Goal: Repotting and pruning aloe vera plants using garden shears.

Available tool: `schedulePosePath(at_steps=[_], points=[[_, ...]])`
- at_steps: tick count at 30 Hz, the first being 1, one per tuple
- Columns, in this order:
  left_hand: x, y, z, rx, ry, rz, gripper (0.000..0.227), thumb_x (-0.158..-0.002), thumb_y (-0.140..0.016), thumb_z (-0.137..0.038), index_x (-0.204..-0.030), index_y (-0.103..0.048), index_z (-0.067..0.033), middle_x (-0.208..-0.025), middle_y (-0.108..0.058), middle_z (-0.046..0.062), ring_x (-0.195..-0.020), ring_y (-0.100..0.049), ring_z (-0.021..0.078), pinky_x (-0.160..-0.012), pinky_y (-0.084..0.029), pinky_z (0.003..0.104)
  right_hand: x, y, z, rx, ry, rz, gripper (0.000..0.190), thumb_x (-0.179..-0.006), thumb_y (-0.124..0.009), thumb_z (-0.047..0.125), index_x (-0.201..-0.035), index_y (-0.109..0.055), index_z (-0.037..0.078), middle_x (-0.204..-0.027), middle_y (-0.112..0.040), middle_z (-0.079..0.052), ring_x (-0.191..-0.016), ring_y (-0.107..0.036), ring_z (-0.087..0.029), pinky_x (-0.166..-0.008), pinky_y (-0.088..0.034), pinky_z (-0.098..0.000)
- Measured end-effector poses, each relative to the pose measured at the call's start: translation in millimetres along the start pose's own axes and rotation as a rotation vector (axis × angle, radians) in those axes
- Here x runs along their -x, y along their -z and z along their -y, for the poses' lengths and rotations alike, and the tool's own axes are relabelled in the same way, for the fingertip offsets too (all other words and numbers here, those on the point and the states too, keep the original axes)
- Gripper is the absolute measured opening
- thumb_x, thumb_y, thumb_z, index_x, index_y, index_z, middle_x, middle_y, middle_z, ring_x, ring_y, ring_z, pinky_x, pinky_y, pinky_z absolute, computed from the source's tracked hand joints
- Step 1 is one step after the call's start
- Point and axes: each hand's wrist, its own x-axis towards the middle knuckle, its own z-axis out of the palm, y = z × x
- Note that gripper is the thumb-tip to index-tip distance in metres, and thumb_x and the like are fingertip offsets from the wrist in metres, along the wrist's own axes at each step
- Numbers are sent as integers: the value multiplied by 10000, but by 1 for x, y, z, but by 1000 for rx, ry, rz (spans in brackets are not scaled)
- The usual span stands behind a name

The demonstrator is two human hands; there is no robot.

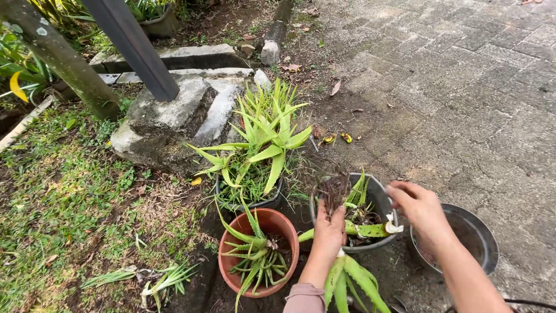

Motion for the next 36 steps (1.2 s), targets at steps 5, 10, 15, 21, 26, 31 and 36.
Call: schedulePosePath(at_steps=[5, 10, 15, 21, 26, 31, 36], points=[[4, -17, -11, -218, -100, 35, 527, -994, -639, -184, -1451, -428, -25, -1158, -674, -4, -985, -581, 67, -890, -460, 220, -87, -70, 31, -95, 43, 302, 398, -879, -747, 195, -1200, -683, -31, -964, -764, -98, -791, -688, -149, -701, -548, -293], [19, -11, -24, -250, -13, 9, 538, -981, -636, -185, -1439, -439, 15, -1176, -687, 58, -1032, -601, 133, -958, -481, 274, -137, -73, 23, -207, 19, 248, 222, -898, -725, 95, -1073, -730, -42, -860, -737, -80, -693, -657, -140, -613, -541, -296], [23, 11, -29, -203, -57, -23, 478, -990, -634, -165, -1418, -489, -11, -1153, -691, 32, -990, -585, 98, -920, -481, 254, -234, -33, -55, -469, 48, 105, 185, -996, -709, 75, -1148, -693, -29, -906, -698, -71, -700, -578, -111, -573, -468, -241], [14, 13, -25, 3, -71, -21, 477, -986, -631, -109, -1431, -471, -49, -1004, -631, -41, -822, -542, 36, -732, -451, 214, -206, -45, -90, 463, 170, 423, 550, -718, -764, -135, -1228, -741, 71, -1119, -777, -49, -968, -697, -125, -810, -527, -209], [11, 9, -19, 46, 28, -15, 407, -981, -633, -88, -1368, -515, -46, -775, -556, -40, -591, -456, 43, -513, -383, 221, -97, -58, -1, -189, -24, 504, 252, -906, -714, 120, -1119, -768, -4, -958, -736, -61, -758, -628, -115, -650, -517, -267], [14, -1, -26, -3, 24, -39, 375, -978, -640, -95, -1335, -526, -78, -757, -565, -54, -580, -456, 36, -503, -382, 215, -120, -75, -12, -184, 94, 351, 225, -883, -779, 31, -1063, -745, -100, -852, -695, -129, -620, -563, -132, -565, -453, -286], [25, 0, -69, 27, 75, -56, 250, -1010, -624, -241, -1201, -501, -136, -657, -499, -20, -491, -449, 60, -401, -349, 227, -161, -55, -29, -84, 155, 93, 250, -854, -666, 18, -1093, -738, 8, -938, -770, -108, -758, -730, -171, -712, -635, -324]])
